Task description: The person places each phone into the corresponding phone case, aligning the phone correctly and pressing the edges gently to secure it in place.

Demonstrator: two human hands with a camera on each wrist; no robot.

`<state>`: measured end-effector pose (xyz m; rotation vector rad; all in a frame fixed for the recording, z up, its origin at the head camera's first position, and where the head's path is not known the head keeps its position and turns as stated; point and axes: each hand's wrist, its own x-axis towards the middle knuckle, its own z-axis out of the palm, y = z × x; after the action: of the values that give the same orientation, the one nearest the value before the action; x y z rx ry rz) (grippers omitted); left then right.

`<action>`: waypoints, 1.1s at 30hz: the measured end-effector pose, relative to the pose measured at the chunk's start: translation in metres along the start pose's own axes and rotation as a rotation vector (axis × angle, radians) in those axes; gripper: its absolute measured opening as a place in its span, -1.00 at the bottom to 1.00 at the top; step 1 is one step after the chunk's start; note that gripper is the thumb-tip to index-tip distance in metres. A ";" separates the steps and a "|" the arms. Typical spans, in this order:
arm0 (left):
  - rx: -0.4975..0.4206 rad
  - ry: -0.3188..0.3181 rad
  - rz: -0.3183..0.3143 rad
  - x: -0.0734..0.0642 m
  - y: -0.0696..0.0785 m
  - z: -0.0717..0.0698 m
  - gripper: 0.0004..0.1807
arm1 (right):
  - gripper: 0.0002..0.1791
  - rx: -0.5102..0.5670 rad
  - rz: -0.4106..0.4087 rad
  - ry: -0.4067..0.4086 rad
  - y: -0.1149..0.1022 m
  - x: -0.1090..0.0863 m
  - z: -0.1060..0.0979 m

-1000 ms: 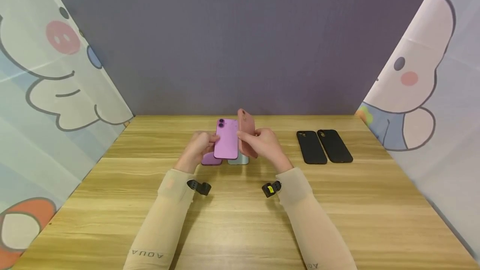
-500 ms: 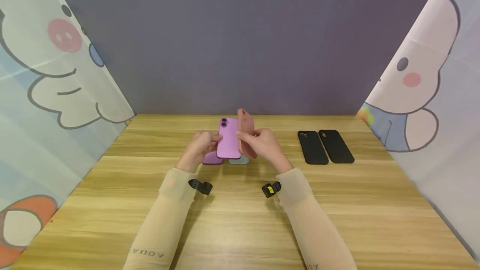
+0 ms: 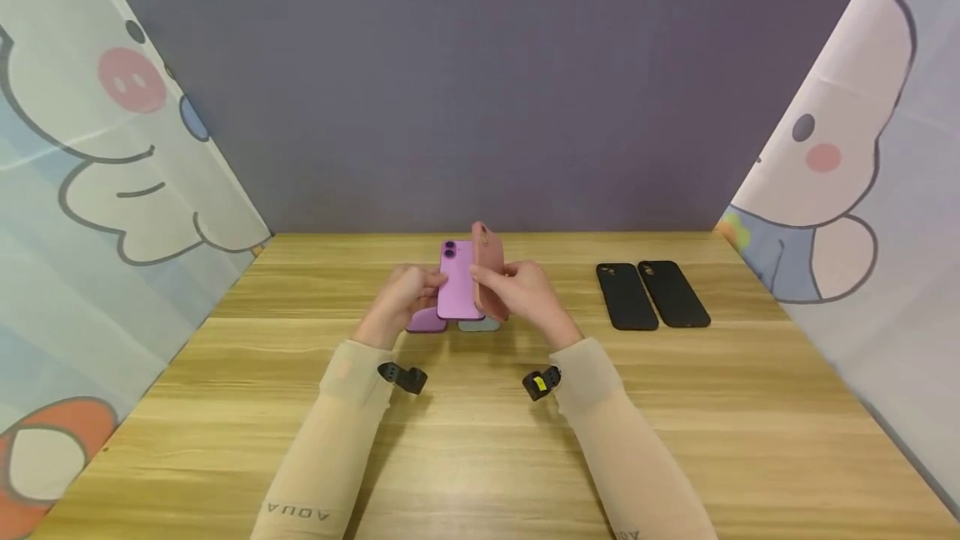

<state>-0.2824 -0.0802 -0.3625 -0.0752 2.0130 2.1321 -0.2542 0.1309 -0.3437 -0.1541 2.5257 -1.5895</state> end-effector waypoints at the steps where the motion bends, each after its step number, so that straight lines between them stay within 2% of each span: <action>1: 0.003 -0.001 0.002 0.000 0.000 0.000 -0.73 | -0.14 0.002 0.002 -0.001 0.000 0.000 0.000; 19: 0.036 -0.012 0.018 -0.002 -0.001 0.006 -0.78 | -0.12 -0.050 -0.019 0.011 0.001 -0.002 0.008; 33: 0.011 -0.031 0.016 -0.003 -0.001 0.006 -0.78 | -0.11 -0.062 -0.026 0.011 0.003 0.000 0.008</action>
<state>-0.2786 -0.0745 -0.3624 -0.0237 2.0143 2.1184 -0.2531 0.1253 -0.3496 -0.1861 2.5937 -1.5257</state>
